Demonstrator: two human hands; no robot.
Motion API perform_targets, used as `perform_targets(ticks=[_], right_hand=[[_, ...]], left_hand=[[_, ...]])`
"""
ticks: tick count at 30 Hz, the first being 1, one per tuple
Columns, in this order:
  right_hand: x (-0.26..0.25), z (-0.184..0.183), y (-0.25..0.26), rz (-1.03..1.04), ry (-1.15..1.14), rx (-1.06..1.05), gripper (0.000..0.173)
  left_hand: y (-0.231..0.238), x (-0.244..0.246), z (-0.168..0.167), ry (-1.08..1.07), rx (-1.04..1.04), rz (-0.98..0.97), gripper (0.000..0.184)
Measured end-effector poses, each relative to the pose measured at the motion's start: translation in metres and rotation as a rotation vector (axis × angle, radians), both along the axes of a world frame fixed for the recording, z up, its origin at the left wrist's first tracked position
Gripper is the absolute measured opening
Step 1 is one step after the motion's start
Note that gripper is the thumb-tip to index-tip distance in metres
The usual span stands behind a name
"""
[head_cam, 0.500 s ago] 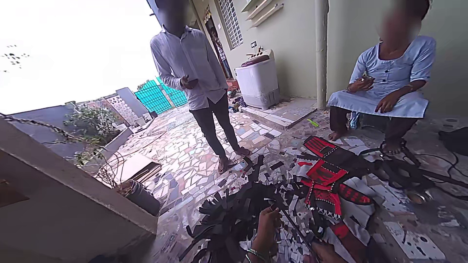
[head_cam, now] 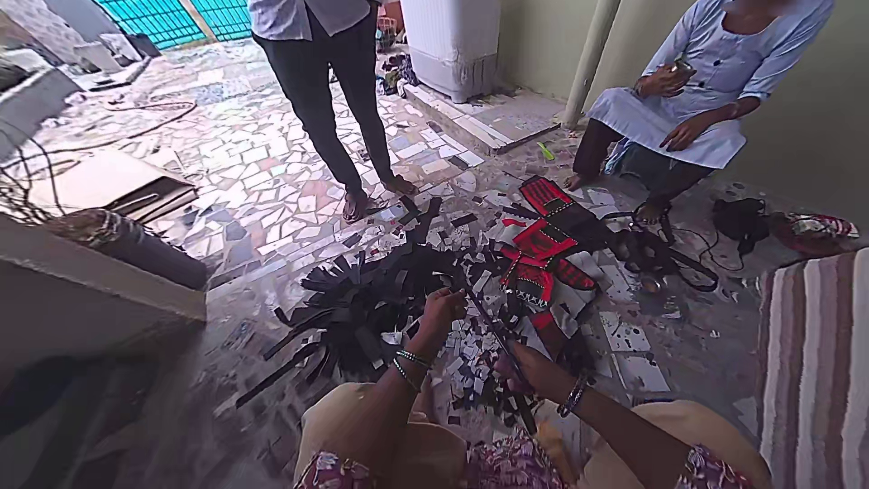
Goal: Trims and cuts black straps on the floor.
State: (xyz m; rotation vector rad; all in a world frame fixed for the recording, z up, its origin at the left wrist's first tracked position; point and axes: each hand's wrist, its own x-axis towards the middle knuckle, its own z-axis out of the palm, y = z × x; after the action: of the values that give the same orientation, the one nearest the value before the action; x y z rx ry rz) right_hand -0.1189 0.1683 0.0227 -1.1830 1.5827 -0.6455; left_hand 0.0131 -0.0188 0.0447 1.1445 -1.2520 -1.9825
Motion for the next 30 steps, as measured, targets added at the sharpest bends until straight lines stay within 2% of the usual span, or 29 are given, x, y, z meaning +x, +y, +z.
perform_targets(ticks=[4, 9, 15, 19, 24, 30], right_hand=[[0.004, 0.007, 0.004, -0.057, -0.123, -0.050, 0.058], [0.004, 0.009, 0.003, -0.083, -0.159, -0.066, 0.051], [0.006, 0.008, 0.000, -0.123, -0.206, -0.077, 0.054], [0.009, 0.007, 0.001, -0.172, -0.269, -0.082, 0.046], [0.015, 0.014, 0.000, -0.255, -0.327, -0.085, 0.028], [0.017, 0.013, 0.003, -0.271, -0.323, -0.092, 0.028]], left_hand=[[0.001, 0.002, 0.004, -0.090, -0.032, -0.046, 0.016], [0.014, 0.003, 0.004, -0.028, -0.106, -0.112, 0.014], [0.016, 0.003, 0.006, -0.058, -0.094, -0.135, 0.015], [0.015, 0.005, 0.008, -0.085, -0.088, -0.138, 0.017], [0.007, 0.000, 0.012, -0.121, -0.029, -0.115, 0.016], [-0.002, 0.003, 0.008, -0.140, -0.019, -0.154, 0.015]])
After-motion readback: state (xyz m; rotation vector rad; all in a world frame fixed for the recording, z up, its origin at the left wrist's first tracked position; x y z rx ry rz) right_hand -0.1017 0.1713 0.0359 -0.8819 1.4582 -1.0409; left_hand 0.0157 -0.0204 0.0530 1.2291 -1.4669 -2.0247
